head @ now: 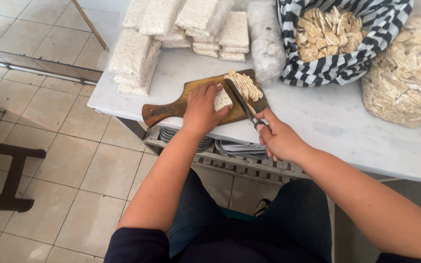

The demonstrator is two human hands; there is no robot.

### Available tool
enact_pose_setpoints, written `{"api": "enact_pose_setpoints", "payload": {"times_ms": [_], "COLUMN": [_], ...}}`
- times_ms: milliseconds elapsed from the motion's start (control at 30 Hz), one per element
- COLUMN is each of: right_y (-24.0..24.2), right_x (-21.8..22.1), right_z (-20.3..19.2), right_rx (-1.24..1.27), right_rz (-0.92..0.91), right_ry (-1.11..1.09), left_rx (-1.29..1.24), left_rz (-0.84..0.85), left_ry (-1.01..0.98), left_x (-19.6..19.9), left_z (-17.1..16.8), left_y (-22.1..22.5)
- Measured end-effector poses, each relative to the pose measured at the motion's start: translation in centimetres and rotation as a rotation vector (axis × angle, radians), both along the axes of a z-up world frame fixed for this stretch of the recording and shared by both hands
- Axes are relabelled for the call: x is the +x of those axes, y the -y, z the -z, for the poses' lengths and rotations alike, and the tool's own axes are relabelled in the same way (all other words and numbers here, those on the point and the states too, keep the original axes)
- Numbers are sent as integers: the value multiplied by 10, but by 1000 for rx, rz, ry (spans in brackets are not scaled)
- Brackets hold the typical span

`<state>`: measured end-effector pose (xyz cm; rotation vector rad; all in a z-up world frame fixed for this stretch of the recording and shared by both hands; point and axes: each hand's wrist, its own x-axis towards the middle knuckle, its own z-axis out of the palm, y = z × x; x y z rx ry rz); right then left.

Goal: The person slices rectangular white food blocks into thin pieces using a knife on a wooden cutting board. The sliced pieces are placed into a striped cloth-lined basket. The person repeats this process with multiple blocks.

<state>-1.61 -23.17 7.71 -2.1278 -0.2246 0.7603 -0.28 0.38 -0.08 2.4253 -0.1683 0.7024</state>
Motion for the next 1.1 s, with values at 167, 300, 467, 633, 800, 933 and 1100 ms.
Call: {"api": "enact_pose_setpoints", "payload": {"times_ms": [167,300,467,633,800,933,1100], "right_y": [6,7,-6,-25,-2,2,-4], "right_x": [-13,-19,-4,18,-1,-1,7], "right_z": [-6,-7,1,11,10,10,0], "right_rx": [32,0,-25,28,-14,-8,14], "right_rz": [-22,-38,-90,-106,-104,-64,-39], "right_ry": [-4,-21,-21,-15,-49,-22,45], "left_rx": [3,-8,-12,-50,32,14,19], "left_rz": [5,13,34,35,-27,-6,24], "left_ry": [27,19,58,23,26,14,5], "left_x": [2,5,7,4,0,1,0], "left_z": [6,10,10,3,-1,-1,-4], "left_y": [-2,-3,-5,-3,-3,-2,-1]}}
